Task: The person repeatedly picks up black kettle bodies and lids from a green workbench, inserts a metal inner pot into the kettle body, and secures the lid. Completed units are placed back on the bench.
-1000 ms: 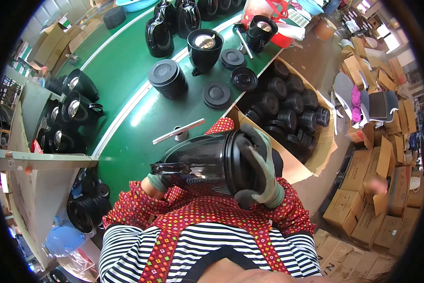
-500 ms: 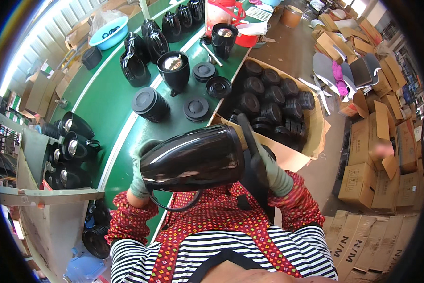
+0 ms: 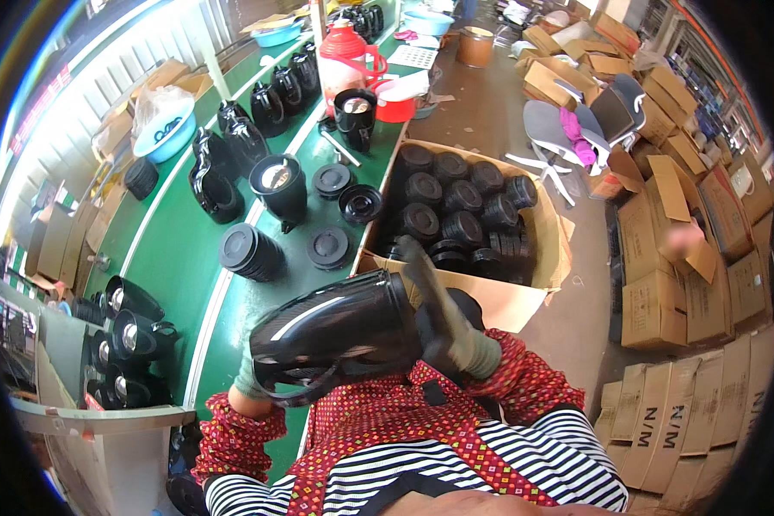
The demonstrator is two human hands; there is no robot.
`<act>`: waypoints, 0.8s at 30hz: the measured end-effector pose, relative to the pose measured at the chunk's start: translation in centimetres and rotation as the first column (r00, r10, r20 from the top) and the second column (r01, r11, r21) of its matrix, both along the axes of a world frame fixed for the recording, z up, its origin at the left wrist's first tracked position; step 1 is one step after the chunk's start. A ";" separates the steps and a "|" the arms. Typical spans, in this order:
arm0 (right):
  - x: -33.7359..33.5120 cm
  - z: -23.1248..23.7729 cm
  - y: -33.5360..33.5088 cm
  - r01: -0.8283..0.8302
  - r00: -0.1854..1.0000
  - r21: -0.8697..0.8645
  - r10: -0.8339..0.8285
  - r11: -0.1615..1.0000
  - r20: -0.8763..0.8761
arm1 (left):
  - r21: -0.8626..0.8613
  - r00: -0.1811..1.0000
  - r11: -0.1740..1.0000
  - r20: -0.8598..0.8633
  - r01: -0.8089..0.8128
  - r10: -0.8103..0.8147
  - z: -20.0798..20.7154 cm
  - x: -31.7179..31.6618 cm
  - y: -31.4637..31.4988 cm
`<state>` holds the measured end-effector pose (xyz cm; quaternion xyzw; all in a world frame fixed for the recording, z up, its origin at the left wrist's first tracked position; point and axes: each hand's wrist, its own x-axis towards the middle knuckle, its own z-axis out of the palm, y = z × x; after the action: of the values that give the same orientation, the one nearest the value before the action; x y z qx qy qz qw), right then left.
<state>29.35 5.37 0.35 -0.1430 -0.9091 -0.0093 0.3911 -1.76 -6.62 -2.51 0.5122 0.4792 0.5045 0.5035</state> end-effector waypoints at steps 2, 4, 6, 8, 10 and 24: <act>-0.5 0.6 -1.2 -0.553 0.777 -0.424 0.261 0.717 -0.572 | 0.320 0.975 0.945 -0.221 0.069 0.004 -0.5 0.7 1.0; -0.5 -0.6 -1.5 -0.677 0.706 -0.719 -0.137 0.160 -0.695 | 0.279 0.853 0.960 -0.499 -0.009 0.153 4.3 1.8 2.3; -0.2 -4.0 -0.9 -0.773 0.634 -0.529 -0.440 -0.350 -0.636 | 0.411 0.642 0.898 -0.733 0.154 0.225 9.2 3.5 3.7; 0.1 -4.3 -0.6 -0.715 0.699 -0.531 -0.471 -0.455 -0.538 | 0.478 0.529 0.824 -0.804 0.304 0.271 9.7 3.6 4.0; 0.0 -2.3 -0.8 -0.606 0.794 -0.534 -0.413 -0.590 -0.445 | 0.239 0.857 0.970 -0.493 -0.035 0.152 4.8 1.1 3.6; 1.4 3.7 0.9 -0.441 0.896 -0.366 0.384 0.819 -0.222 | 0.057 0.748 0.951 0.603 0.304 -0.275 -9.1 6.1 1.4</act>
<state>30.79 6.30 4.10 -0.0209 -0.8707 0.2752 0.4072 4.35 -5.22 -11.59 0.3806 0.2194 0.5461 0.7133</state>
